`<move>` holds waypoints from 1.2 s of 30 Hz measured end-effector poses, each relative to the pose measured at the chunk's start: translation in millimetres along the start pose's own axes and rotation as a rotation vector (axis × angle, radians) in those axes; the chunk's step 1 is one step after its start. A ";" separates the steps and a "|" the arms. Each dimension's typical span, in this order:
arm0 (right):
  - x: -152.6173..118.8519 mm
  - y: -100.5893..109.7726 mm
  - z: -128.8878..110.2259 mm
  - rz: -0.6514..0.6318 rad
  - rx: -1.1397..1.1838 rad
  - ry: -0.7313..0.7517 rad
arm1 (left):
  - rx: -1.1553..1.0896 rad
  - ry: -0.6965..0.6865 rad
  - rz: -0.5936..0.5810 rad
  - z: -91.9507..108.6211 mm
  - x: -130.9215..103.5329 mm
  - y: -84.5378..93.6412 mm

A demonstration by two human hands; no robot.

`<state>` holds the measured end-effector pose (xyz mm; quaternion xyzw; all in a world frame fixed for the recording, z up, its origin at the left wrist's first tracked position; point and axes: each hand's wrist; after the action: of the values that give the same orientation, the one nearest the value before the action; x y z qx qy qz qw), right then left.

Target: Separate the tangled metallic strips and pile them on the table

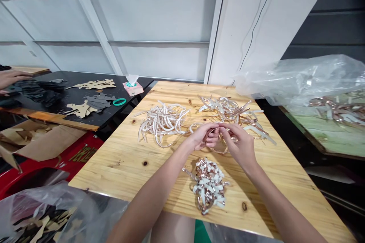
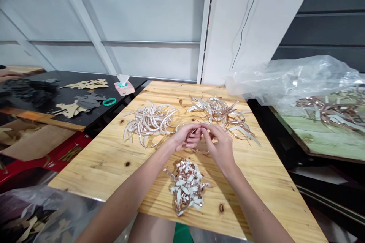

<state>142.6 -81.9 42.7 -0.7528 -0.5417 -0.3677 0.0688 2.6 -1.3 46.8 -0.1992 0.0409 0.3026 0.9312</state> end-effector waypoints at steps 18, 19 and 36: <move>-11.4 -18.7 9.0 -0.088 0.534 -0.302 | 0.624 -0.468 0.438 -10.0 2.9 2.5; -12.9 -20.2 9.0 -0.116 0.542 -0.300 | 0.584 -0.442 0.408 -10.7 3.3 3.7; -15.7 -20.2 5.6 -0.055 0.533 -0.375 | 0.899 -0.541 0.541 -17.9 8.5 5.3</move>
<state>125.5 -82.9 22.8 -0.7479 -0.6422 -0.0698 0.1526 7.3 0.2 26.9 0.3167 -0.0244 0.5226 0.7912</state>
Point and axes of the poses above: each hand's wrist, its own x-axis towards the middle knuckle, its own y-axis out of the back of the hand, z = x × y, and after that the axes turned 11 degrees about x, right-handed
